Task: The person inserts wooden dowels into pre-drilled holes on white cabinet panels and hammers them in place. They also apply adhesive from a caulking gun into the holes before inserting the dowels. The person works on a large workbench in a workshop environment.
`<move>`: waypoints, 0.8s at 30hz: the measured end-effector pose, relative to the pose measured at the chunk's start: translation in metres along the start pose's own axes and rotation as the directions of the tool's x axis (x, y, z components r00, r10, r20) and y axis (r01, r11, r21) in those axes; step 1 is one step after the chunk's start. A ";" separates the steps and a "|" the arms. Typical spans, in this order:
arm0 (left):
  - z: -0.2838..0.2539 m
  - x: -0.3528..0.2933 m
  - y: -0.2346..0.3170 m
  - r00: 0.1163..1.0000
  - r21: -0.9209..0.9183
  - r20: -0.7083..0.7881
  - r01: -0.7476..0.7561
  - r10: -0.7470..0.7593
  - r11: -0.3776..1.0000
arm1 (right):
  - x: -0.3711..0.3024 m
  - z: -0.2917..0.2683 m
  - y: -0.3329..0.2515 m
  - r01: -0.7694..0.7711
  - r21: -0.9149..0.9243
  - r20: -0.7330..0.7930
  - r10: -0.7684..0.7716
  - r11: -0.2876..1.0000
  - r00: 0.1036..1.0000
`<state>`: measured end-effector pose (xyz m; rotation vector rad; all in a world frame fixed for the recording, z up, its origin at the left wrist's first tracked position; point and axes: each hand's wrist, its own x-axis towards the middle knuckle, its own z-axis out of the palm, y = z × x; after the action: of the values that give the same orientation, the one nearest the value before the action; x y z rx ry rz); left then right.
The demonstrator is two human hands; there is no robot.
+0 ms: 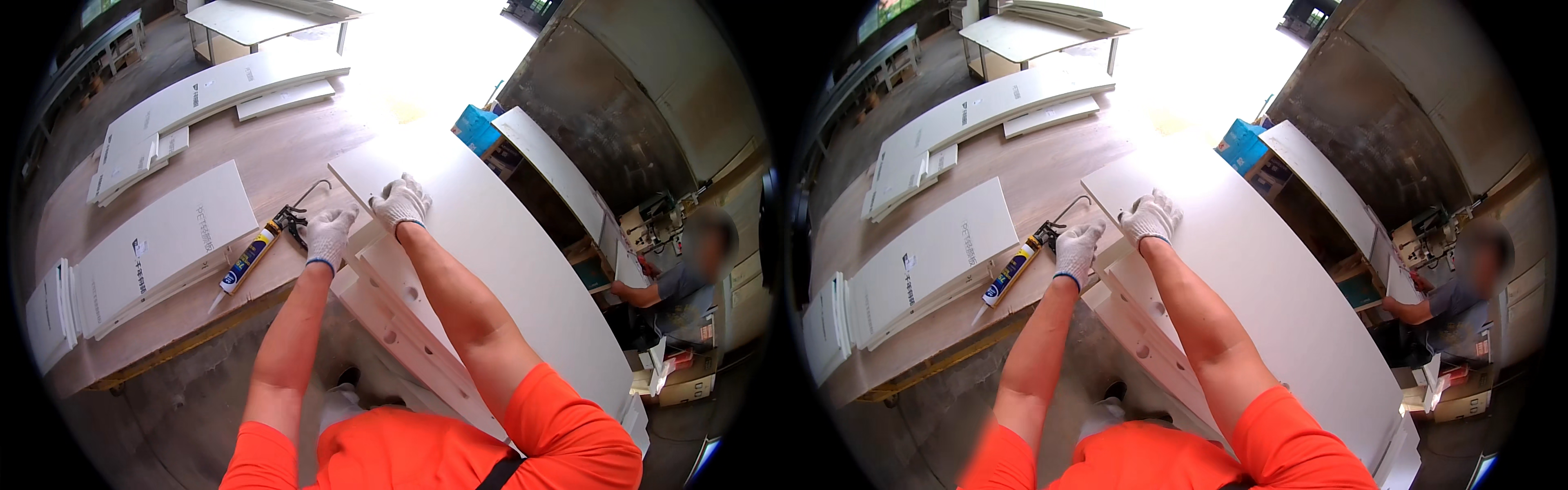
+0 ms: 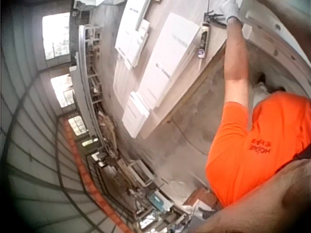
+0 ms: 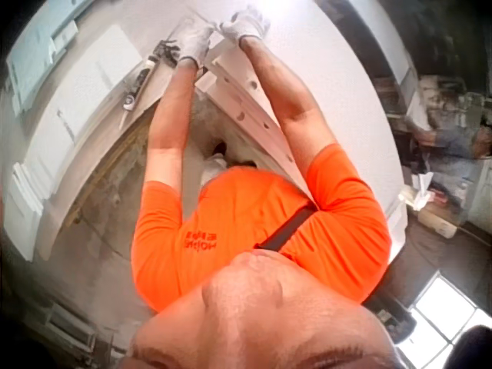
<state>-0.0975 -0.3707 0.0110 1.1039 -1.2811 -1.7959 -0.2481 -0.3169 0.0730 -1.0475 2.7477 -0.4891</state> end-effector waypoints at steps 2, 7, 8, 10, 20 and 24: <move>0.021 0.040 0.000 0.992 0.154 0.063 0.100 -0.110 0.983 | -0.002 -0.003 -0.002 -0.015 0.025 0.023 0.014 1.000 1.000; 0.055 0.050 0.005 0.972 0.244 0.161 0.131 -0.174 0.961 | -0.001 -0.003 0.053 0.170 0.157 0.058 -0.181 0.973 0.982; 0.060 0.045 -0.001 0.981 0.207 0.150 0.089 -0.121 0.974 | -0.005 0.005 0.073 0.238 0.211 0.036 -0.251 0.948 0.967; 0.053 0.039 -0.006 0.996 0.130 0.095 -0.010 -0.002 0.992 | -0.034 -0.002 0.078 0.279 0.214 0.079 -0.301 0.936 0.950; 0.027 0.038 -0.008 0.980 0.223 0.112 0.138 -0.166 0.965 | -0.258 -0.063 0.178 0.208 0.405 0.114 -0.275 0.890 0.955; 0.036 -0.007 0.016 0.980 0.193 0.057 -0.200 0.193 0.961 | -0.363 -0.087 0.212 -0.206 0.866 0.228 0.005 0.457 0.974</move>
<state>-0.1262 -0.3550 0.0336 1.0109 -1.5618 -1.5747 -0.1331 0.0961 0.0901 -0.5551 1.8366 -1.4914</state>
